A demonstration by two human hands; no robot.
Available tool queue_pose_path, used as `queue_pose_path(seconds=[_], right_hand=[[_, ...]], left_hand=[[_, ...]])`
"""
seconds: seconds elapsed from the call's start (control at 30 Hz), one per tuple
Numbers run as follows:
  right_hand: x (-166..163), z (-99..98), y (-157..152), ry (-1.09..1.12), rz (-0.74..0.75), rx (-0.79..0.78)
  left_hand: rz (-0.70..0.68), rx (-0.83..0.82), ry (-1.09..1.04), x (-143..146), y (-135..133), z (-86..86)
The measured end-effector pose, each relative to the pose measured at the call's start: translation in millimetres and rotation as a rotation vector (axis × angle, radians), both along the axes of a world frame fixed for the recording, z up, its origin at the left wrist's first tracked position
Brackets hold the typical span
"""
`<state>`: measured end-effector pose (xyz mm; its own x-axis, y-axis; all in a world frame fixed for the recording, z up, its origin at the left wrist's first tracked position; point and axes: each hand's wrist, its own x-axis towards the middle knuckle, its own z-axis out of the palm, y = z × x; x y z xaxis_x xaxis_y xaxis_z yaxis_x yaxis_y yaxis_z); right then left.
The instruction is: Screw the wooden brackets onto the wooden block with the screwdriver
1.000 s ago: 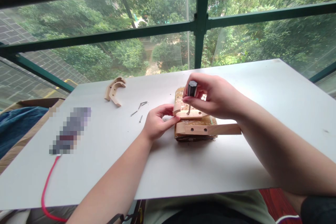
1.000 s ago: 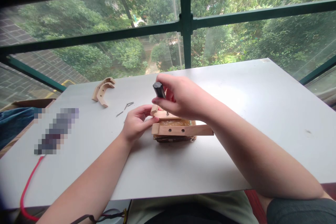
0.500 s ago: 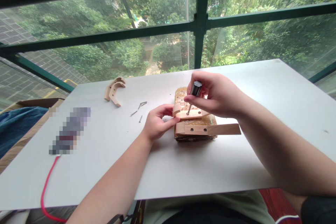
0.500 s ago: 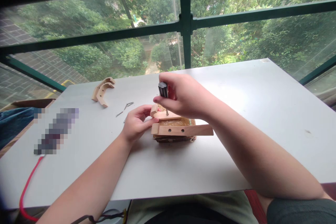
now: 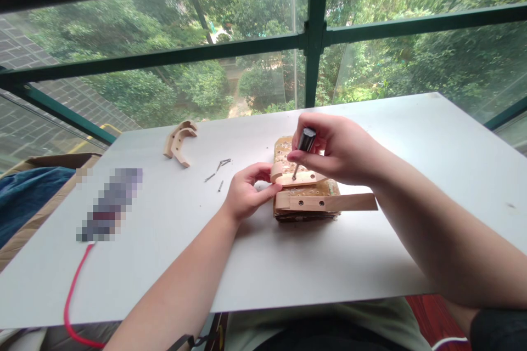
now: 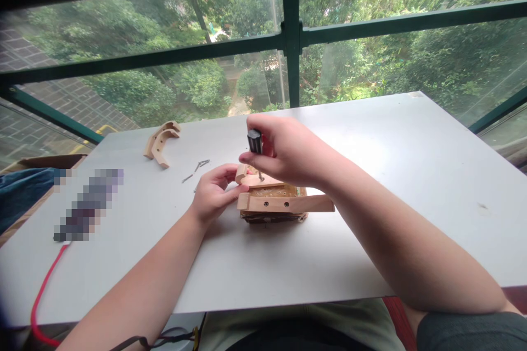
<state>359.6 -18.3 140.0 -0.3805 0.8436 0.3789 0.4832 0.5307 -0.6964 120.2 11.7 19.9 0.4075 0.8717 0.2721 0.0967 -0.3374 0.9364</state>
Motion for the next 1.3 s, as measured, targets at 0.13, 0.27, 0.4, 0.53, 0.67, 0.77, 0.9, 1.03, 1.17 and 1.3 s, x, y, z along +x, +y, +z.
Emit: queue_pose_path(seconds=[0.13,0.27,0.4,0.53,0.67,0.77,0.9,1.03,1.17,1.3], right_hand=[[-0.6,0.1,-0.3,-0.001,-0.015,-0.005],[0.2,0.4,0.7,-0.01,-0.034,0.001],[2.4,0.3,2.1,0.002,-0.011,-0.031],[3.1,0.2,1.6,0.016,-0.006,-0.049],[1.5,0.9,-0.2,0.007,0.002,-0.052],[0.1,1.4,-1.2,-0.009,-0.003,-0.043],[-0.8,0.9,-0.7,-0.026,-0.018,-0.021],[-2.1,-0.8,0.8,-0.023,-0.033,0.044],[-3.6,-1.4,0.3,0.0,-0.02,0.061],[-3.1,-1.7,-0.3,0.015,-0.02,0.056]], left_hand=[[0.001,-0.003,0.003,-0.1,-0.2,0.6],[0.006,-0.007,-0.003,0.1,-0.3,0.7],[-0.004,-0.012,0.001,-0.1,-0.4,0.4],[-0.004,-0.015,0.001,-0.1,-0.6,0.7],[-0.006,-0.014,-0.014,0.5,-0.9,1.3],[-0.003,-0.018,-0.018,0.6,-1.0,1.3],[-0.001,-0.023,-0.015,0.6,-1.0,1.5],[-0.005,-0.026,-0.007,1.1,-1.7,2.7],[0.001,-0.021,-0.006,2.2,-2.8,3.9],[0.003,-0.021,-0.009,2.4,-2.9,3.8]])
